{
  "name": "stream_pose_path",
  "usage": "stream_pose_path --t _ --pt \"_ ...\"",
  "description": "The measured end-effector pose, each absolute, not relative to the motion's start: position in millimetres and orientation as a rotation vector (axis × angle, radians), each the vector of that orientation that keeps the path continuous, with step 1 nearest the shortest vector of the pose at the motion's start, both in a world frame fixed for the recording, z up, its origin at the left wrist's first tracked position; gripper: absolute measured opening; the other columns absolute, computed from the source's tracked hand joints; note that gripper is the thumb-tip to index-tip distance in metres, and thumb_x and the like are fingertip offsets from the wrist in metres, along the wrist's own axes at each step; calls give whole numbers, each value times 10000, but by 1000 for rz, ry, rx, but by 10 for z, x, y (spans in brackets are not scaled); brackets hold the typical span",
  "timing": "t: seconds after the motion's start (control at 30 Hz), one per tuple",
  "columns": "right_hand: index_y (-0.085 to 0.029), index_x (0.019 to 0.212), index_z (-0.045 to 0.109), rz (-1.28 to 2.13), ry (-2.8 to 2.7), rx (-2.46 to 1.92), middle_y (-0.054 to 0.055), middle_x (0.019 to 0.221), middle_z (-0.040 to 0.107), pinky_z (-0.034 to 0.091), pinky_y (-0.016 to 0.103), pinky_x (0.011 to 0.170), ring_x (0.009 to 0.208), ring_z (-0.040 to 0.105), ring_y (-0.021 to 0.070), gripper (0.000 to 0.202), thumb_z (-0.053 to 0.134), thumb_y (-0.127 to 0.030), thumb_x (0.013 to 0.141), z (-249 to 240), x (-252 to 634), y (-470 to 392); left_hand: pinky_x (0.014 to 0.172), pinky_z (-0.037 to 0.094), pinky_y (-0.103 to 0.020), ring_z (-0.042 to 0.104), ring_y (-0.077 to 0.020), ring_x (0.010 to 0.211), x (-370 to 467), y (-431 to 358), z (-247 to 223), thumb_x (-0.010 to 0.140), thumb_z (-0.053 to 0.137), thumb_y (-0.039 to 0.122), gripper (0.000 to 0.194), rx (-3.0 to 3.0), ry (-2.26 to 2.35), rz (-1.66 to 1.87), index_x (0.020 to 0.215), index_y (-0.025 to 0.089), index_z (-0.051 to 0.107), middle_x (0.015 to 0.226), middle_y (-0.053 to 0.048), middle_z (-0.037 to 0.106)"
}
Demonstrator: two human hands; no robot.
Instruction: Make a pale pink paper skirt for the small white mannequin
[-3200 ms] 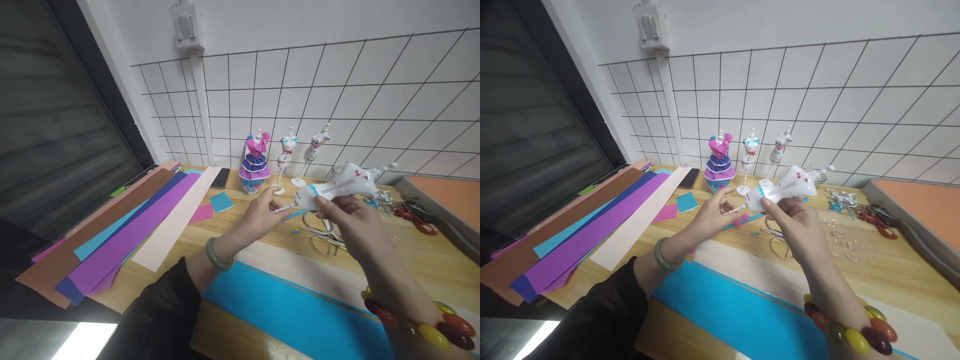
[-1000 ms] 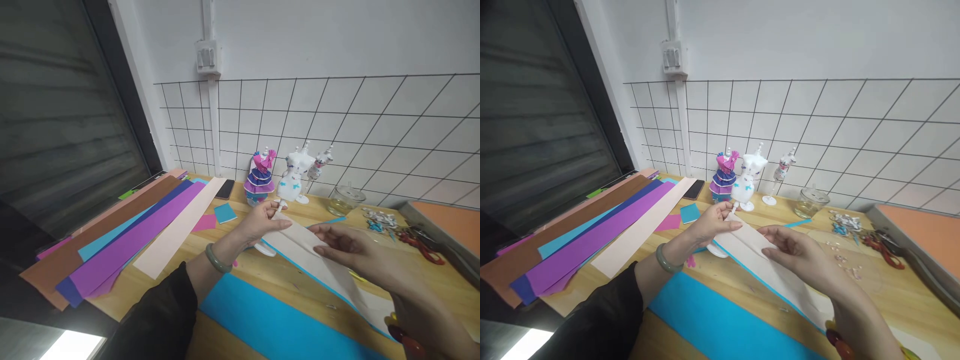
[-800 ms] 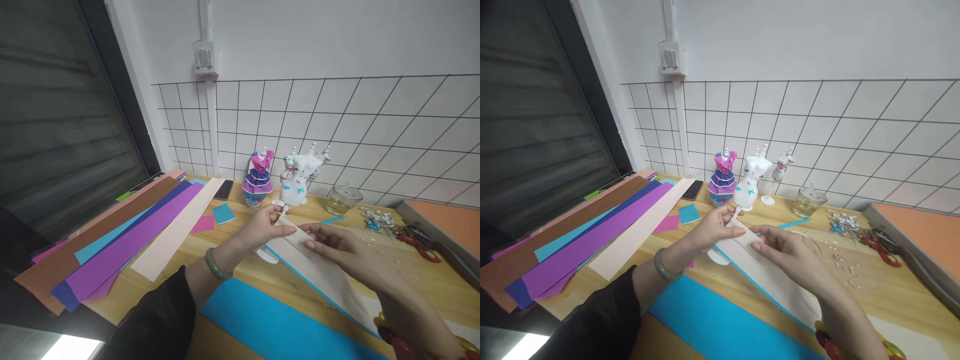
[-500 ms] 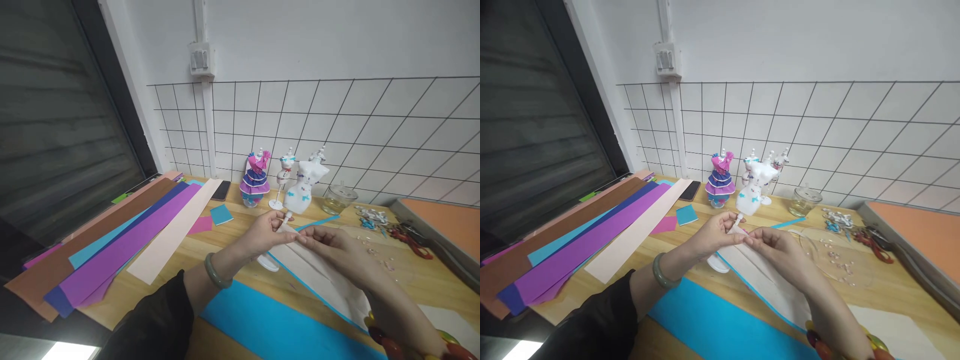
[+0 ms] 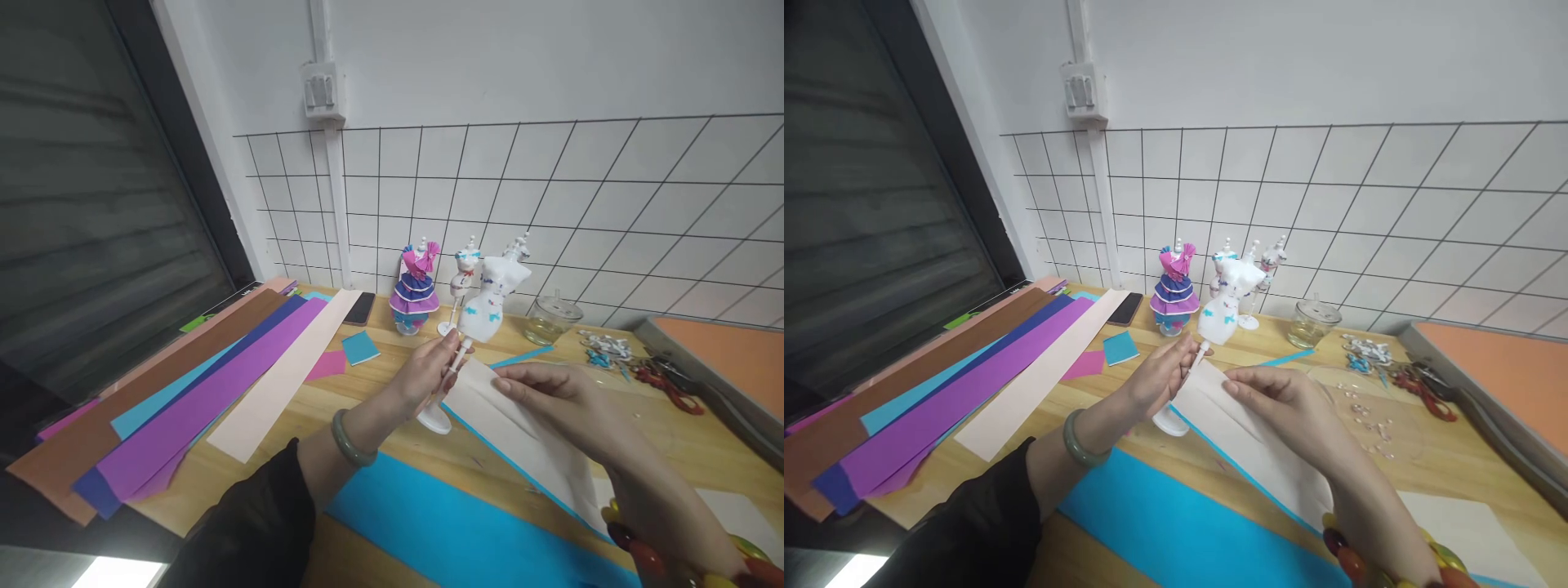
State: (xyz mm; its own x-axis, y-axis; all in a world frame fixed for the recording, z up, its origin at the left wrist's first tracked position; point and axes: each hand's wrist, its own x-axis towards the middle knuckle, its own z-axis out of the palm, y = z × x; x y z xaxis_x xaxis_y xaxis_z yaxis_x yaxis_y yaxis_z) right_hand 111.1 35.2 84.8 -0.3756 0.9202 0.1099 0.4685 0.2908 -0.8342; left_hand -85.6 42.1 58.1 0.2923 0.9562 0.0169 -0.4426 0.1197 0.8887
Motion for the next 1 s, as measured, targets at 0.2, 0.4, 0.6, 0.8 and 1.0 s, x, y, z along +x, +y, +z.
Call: stream_pose_path --t 0.2,0.4,0.6,0.8,1.0 --pt "-222 833 735 1070 -1976 -1185 45 811 713 480 279 616 731 615 179 405 617 -610 849 808 1138 383 515 291 -225 407 -53 525 -892 452 532 718 764 549 475 1098 735 1141 898 168 545 656 63 486" --pt "-220 816 733 1053 -1957 -1155 32 746 673 467 264 591 675 584 154 404 638 -613 830 797 1102 375 519 308 -225 409 -48 509 -910 432 548 749 739 526 443 1177 736 1175 843 185 472 684 51 551" --pt "-236 745 720 1001 -1949 -1148 37 764 696 491 266 629 712 609 168 385 622 -593 849 868 1084 323 578 374 -251 476 -79 592 -908 419 591 820 655 533 382 1246 786 1159 825 165 552 743 7 569" --pt "-227 706 712 988 -1833 -1190 48 725 693 506 275 590 682 607 189 387 701 -610 761 940 1034 280 550 316 -253 402 -75 564 -915 367 635 813 646 566 416 1282 792 1148 732 175 530 685 26 507" --pt "-235 768 717 1028 -1714 -1213 44 749 700 495 261 568 676 614 183 371 741 -601 719 921 1009 276 541 287 -255 378 -68 543 -909 396 568 830 629 575 403 1250 738 1150 824 184 534 675 45 474"
